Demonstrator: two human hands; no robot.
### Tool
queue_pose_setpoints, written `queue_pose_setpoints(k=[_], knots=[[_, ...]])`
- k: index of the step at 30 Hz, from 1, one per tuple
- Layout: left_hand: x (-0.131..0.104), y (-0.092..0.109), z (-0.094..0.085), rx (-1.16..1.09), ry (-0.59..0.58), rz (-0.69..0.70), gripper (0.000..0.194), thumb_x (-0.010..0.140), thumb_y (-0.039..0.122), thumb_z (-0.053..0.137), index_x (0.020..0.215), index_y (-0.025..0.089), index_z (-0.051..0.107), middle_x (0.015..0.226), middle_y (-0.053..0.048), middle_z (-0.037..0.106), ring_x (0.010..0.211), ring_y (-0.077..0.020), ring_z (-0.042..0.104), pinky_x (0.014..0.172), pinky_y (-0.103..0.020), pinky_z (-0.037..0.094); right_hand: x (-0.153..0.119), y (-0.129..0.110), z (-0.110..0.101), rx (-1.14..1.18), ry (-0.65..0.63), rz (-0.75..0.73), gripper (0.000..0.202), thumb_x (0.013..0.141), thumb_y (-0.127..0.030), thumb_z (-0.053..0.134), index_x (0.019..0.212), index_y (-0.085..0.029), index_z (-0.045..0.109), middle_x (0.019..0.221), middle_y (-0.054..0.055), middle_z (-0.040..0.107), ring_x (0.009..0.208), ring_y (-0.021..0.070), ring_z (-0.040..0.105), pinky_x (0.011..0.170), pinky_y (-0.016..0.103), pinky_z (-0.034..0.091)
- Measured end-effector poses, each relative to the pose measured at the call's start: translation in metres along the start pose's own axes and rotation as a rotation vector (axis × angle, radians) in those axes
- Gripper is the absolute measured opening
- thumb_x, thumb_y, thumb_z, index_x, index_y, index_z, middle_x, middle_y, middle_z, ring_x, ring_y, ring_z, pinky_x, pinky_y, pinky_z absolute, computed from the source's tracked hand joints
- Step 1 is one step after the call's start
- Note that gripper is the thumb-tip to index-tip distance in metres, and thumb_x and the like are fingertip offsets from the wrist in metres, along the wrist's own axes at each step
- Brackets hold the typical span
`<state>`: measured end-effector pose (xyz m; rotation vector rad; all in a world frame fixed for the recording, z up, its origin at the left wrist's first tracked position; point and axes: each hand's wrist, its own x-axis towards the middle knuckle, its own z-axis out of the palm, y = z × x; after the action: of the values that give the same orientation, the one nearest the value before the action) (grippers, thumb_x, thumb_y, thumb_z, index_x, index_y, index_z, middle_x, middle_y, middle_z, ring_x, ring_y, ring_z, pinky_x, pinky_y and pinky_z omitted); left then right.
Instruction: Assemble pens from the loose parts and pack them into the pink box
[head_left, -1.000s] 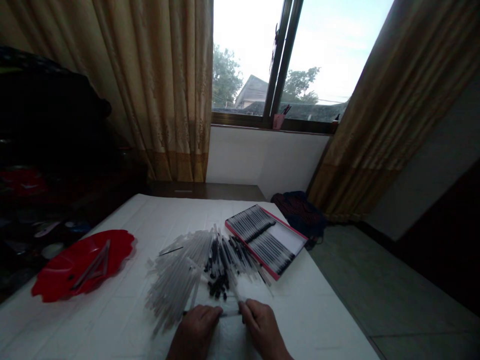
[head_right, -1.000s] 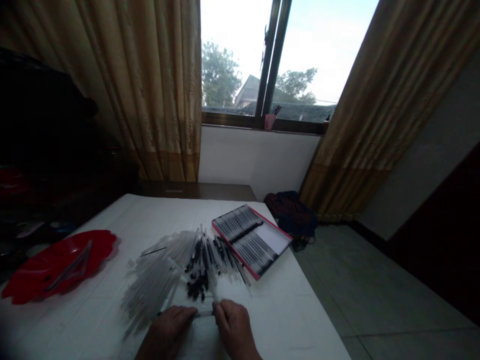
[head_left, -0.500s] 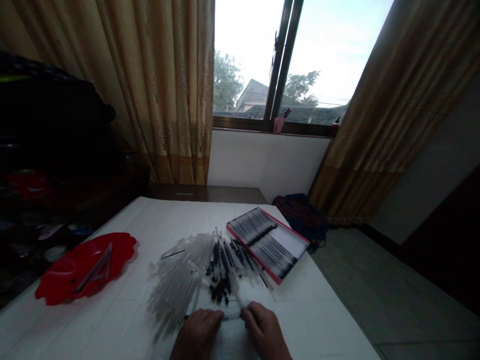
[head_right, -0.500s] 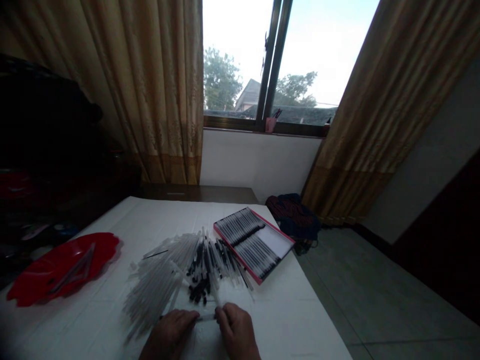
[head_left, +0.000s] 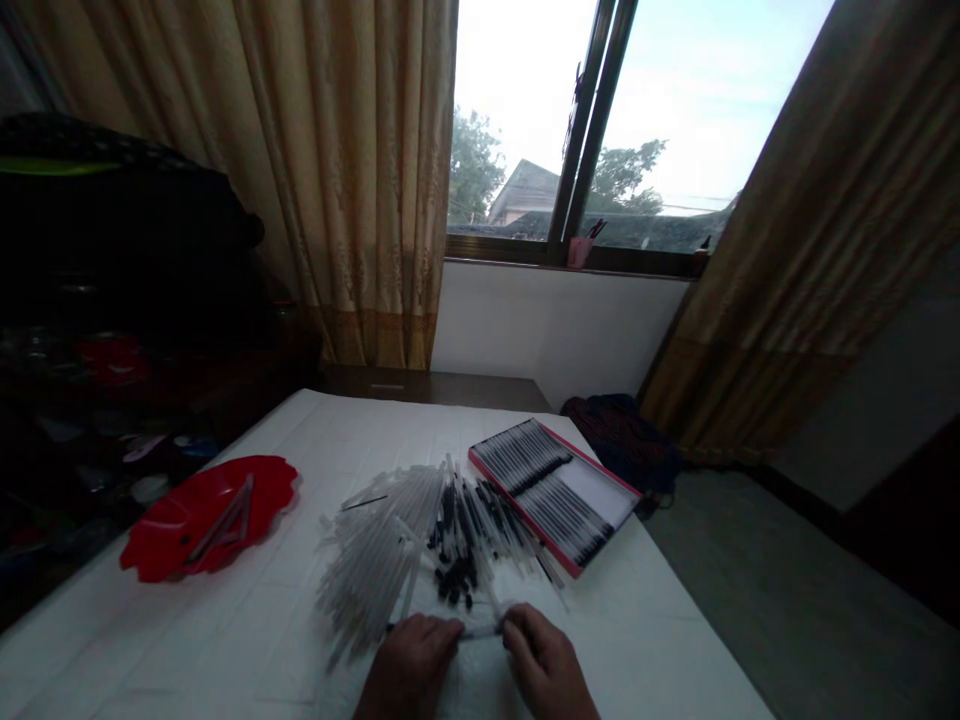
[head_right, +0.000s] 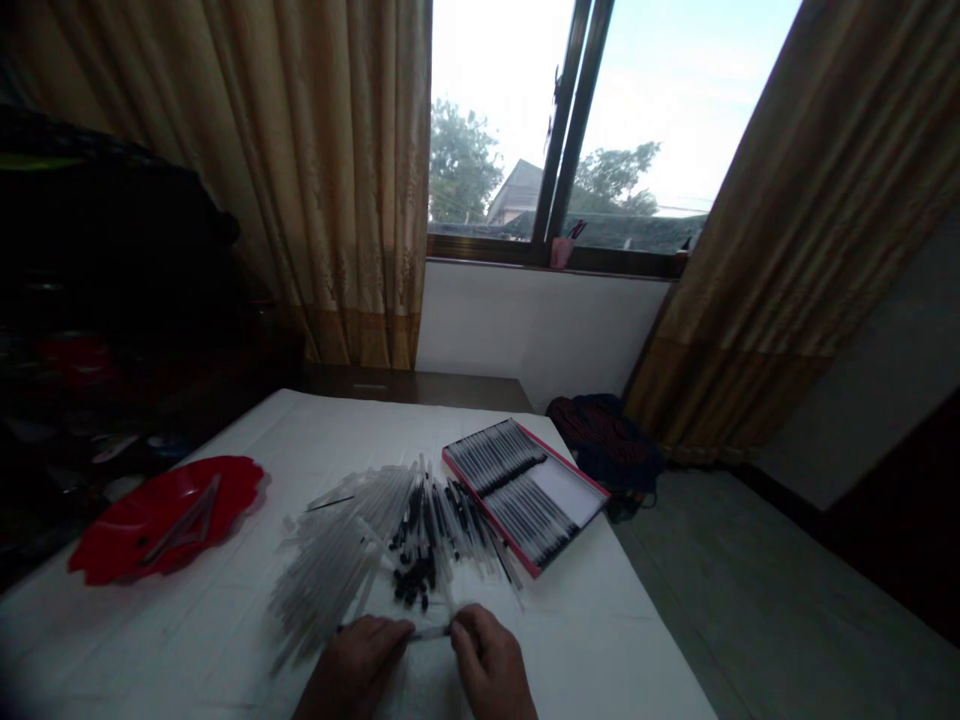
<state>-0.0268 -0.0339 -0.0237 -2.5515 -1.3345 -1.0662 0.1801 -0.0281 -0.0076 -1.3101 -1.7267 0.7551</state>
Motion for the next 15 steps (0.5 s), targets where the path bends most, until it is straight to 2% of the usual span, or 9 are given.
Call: queue_pose_setpoints(k=[5,10,15], knots=[[0.005,0.005,-0.01,0.02,0.062,0.04,0.041,0.098,0.031,0.021,0.101,0.024,0.062,0.077,-0.003,0.073,0.066,-0.0142,0.068,0.059,-0.022,0.053,0.0,0.003,0.007,-0.122,0.061,-0.022,0.04,0.089,-0.047,0.04,0.059,-0.021,0.049,0.055,-0.001,0.053,0.052,0.0144,0.051,0.051,0.022,0.038],[0.011,0.01,-0.022,0.013,0.025,-0.037,0.03,0.095,0.037,0.037,0.105,0.025,0.062,0.083,-0.003,0.073,0.072,-0.0161,0.069,0.063,-0.024,0.055,0.0,0.006,0.007,-0.06,0.11,-0.004,0.042,0.09,-0.05,0.039,0.062,-0.021,0.05,0.055,-0.002,0.052,0.053,0.0145,0.05,0.051,0.021,0.039],[0.012,0.011,-0.023,-0.021,0.031,-0.112,0.032,0.096,0.036,0.033,0.088,0.024,0.062,0.073,-0.002,0.069,0.066,-0.0166,0.067,0.061,-0.025,0.053,0.0,0.004,0.006,-0.017,0.136,0.034,0.046,0.089,-0.056,0.037,0.061,-0.021,0.049,0.055,-0.002,0.05,0.053,0.015,0.049,0.052,0.022,0.04]])
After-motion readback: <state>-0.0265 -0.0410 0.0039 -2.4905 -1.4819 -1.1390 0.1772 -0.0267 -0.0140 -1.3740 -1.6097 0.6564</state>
